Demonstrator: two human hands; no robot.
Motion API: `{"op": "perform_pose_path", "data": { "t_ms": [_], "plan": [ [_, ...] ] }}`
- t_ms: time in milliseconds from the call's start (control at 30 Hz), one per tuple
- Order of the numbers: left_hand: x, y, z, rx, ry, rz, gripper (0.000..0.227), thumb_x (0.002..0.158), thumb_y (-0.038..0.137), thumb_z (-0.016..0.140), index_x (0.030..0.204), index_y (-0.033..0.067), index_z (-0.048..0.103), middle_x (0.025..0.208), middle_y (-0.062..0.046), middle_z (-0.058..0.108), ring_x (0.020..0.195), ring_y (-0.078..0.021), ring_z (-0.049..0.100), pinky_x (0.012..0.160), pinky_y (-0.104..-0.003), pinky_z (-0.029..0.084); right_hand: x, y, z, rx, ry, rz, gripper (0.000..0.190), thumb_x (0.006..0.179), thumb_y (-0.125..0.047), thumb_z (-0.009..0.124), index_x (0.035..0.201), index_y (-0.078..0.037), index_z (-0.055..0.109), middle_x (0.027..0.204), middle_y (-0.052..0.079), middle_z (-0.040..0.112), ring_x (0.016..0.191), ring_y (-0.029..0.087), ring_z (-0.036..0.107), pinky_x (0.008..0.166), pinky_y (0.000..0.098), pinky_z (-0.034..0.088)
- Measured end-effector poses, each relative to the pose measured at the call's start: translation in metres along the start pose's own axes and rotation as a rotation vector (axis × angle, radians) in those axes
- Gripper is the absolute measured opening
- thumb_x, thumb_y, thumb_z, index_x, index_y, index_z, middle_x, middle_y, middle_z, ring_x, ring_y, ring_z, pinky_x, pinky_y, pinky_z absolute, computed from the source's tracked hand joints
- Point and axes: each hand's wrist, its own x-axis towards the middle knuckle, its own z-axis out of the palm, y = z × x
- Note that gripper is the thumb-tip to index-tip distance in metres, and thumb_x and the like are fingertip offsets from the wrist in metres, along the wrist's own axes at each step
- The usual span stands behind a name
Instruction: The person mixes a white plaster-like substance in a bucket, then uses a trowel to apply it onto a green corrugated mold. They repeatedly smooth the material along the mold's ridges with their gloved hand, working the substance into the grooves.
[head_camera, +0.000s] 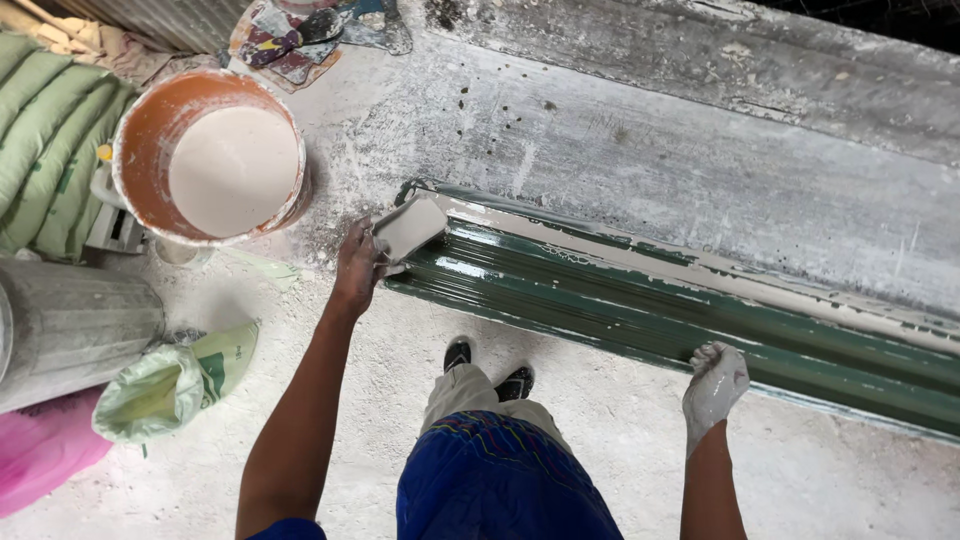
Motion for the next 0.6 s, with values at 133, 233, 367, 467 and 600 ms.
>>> {"op": "perform_pose_path", "data": {
  "t_ms": [133,233,367,467,600],
  "plan": [
    [0.009,-0.032,-0.029,-0.052,-0.122,0.152,0.055,0.100,0.017,0.054,0.151,0.0020,0.042,0.112,-0.010,0.059,0.094,-0.0158,0.062,0.077,-0.033,0.062,-0.023,-0.003,0.021,0.062,0.043,0.041,0.015,0.106,-0.011,0.054,0.095,-0.004,0.061,0.085,0.006,0.062,0.076,0.014,0.060,0.067,0.0238,0.052],
    [0.017,-0.049,-0.047,-0.020,-0.125,0.217,0.058,0.102,0.018,0.058,0.153,0.0019,0.037,0.125,-0.015,0.057,0.104,-0.0207,0.065,0.082,-0.036,0.064,-0.036,-0.004,0.048,0.092,0.014,0.053,0.015,0.106,-0.009,0.054,0.094,-0.002,0.061,0.084,0.006,0.060,0.075,0.014,0.058,0.065,0.0234,0.050],
    [0.029,-0.063,-0.066,0.074,-0.100,0.291,0.060,0.100,0.014,0.061,0.154,0.0002,0.039,0.129,-0.018,0.053,0.110,-0.0228,0.064,0.090,-0.037,0.062,-0.051,-0.006,0.077,0.134,0.010,0.064,0.015,0.105,-0.009,0.054,0.094,-0.002,0.061,0.082,0.006,0.059,0.074,0.014,0.058,0.064,0.0232,0.050],
    [0.031,-0.070,-0.075,0.215,-0.088,0.473,0.055,0.102,0.010,0.062,0.152,-0.0027,0.044,0.142,-0.019,0.050,0.122,-0.0240,0.053,0.103,-0.039,0.053,-0.058,-0.008,0.089,0.130,0.011,0.057,0.014,0.104,-0.009,0.054,0.093,-0.002,0.061,0.082,0.007,0.060,0.074,0.014,0.059,0.064,0.0231,0.052],
    [0.033,-0.070,-0.076,0.192,-0.089,0.450,0.056,0.101,0.012,0.063,0.151,-0.0032,0.042,0.140,-0.017,0.050,0.124,-0.0229,0.052,0.105,-0.037,0.050,-0.062,-0.012,0.096,0.114,0.041,0.061,0.015,0.104,-0.010,0.054,0.093,-0.002,0.061,0.082,0.007,0.060,0.074,0.014,0.059,0.064,0.0226,0.052]
  ]
}}
